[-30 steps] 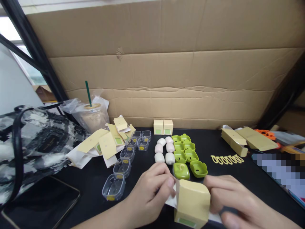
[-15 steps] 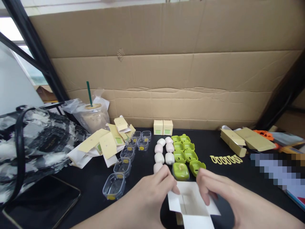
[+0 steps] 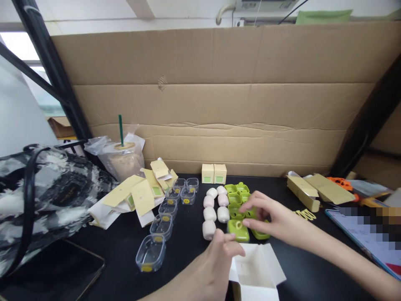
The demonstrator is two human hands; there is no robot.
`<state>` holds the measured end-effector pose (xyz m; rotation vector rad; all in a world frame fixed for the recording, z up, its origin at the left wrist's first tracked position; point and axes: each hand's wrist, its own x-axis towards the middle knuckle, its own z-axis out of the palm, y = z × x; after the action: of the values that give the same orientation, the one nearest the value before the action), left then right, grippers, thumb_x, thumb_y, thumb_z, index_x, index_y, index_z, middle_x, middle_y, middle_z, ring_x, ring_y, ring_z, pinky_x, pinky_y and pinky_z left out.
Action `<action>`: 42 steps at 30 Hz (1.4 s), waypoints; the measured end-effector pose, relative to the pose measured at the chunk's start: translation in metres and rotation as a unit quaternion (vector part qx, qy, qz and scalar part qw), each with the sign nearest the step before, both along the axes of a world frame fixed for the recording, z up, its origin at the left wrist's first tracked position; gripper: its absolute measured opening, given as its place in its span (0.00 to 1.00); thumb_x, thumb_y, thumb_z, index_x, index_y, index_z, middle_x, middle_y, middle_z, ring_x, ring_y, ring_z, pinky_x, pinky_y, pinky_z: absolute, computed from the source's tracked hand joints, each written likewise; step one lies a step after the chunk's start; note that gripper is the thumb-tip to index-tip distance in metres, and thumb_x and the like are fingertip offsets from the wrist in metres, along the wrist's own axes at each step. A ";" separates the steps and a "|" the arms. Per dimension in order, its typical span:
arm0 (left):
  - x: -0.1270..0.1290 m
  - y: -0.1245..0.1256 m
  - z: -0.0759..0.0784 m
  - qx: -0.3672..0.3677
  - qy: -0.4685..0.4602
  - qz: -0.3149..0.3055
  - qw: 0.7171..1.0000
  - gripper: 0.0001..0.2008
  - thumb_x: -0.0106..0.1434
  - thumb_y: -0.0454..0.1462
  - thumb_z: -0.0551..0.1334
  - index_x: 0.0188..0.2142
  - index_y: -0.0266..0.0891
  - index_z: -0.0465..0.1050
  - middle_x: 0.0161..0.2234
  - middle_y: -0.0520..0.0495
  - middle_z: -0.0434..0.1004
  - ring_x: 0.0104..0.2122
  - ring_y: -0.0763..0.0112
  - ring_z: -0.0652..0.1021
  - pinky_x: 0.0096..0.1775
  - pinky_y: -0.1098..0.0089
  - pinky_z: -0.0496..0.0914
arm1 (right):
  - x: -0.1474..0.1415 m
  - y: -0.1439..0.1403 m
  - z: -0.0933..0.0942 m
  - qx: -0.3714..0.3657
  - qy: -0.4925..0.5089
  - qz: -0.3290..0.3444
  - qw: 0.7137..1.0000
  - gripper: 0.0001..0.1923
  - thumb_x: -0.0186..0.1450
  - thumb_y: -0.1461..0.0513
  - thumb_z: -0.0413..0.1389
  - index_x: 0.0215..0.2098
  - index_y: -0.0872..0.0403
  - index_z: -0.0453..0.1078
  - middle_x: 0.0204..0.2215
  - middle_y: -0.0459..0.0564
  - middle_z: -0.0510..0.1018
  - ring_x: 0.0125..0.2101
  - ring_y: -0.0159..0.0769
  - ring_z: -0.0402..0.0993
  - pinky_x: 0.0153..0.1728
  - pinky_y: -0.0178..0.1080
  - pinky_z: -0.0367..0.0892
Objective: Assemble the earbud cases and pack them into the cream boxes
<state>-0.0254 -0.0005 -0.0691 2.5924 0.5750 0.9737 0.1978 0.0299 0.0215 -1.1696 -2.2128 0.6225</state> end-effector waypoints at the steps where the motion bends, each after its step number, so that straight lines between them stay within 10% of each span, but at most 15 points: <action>1: 0.000 -0.001 0.000 -0.008 -0.005 -0.002 1.000 0.27 0.55 0.32 0.59 0.53 0.43 0.50 0.44 0.43 0.59 0.46 0.58 0.69 0.43 0.62 0.68 | -0.002 0.004 -0.004 -0.005 -0.002 0.009 1.000 0.08 0.62 0.57 0.58 0.36 0.52 0.73 0.35 0.48 0.70 0.28 0.33 0.69 0.31 0.37 0.68; 7: 0.001 -0.001 -0.003 0.007 -0.007 0.008 1.000 0.25 0.57 0.30 0.57 0.52 0.42 0.50 0.40 0.46 0.58 0.39 0.65 0.68 0.40 0.66 0.69 | -0.008 0.002 -0.018 -0.015 0.001 0.018 1.000 0.08 0.65 0.57 0.55 0.32 0.52 0.72 0.34 0.48 0.77 0.36 0.37 0.74 0.38 0.40 0.68; 19: 0.004 0.006 -0.005 0.018 -0.055 0.018 0.998 0.39 0.48 0.37 0.66 0.55 0.42 0.45 0.43 0.44 0.59 0.40 0.61 0.69 0.39 0.62 0.70 | -0.009 -0.031 0.011 0.046 0.219 -0.063 0.973 0.09 0.67 0.54 0.52 0.37 0.50 0.68 0.42 0.50 0.77 0.43 0.39 0.74 0.41 0.38 0.72; 31: 0.004 0.001 0.016 0.050 -0.062 0.020 0.997 0.54 0.39 0.34 0.65 0.60 0.45 0.32 0.42 0.44 0.59 0.37 0.60 0.70 0.33 0.65 0.72 | -0.010 -0.052 0.003 0.135 0.049 -0.031 0.989 0.07 0.67 0.61 0.52 0.41 0.48 0.71 0.40 0.49 0.80 0.42 0.40 0.77 0.41 0.38 0.74; 42: 0.004 -0.001 0.023 0.027 -0.072 -0.008 0.997 0.46 0.43 0.32 0.63 0.58 0.44 0.39 0.44 0.43 0.60 0.39 0.60 0.69 0.37 0.62 0.71 | -0.018 -0.057 0.007 0.134 -0.089 0.023 0.987 0.05 0.65 0.62 0.52 0.32 0.50 0.69 0.41 0.53 0.77 0.47 0.46 0.72 0.46 0.49 0.68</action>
<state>-0.0209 -0.0012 -0.0459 2.5413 0.4951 1.1752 0.1794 -0.0269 0.0281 -1.0710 -2.3896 0.2331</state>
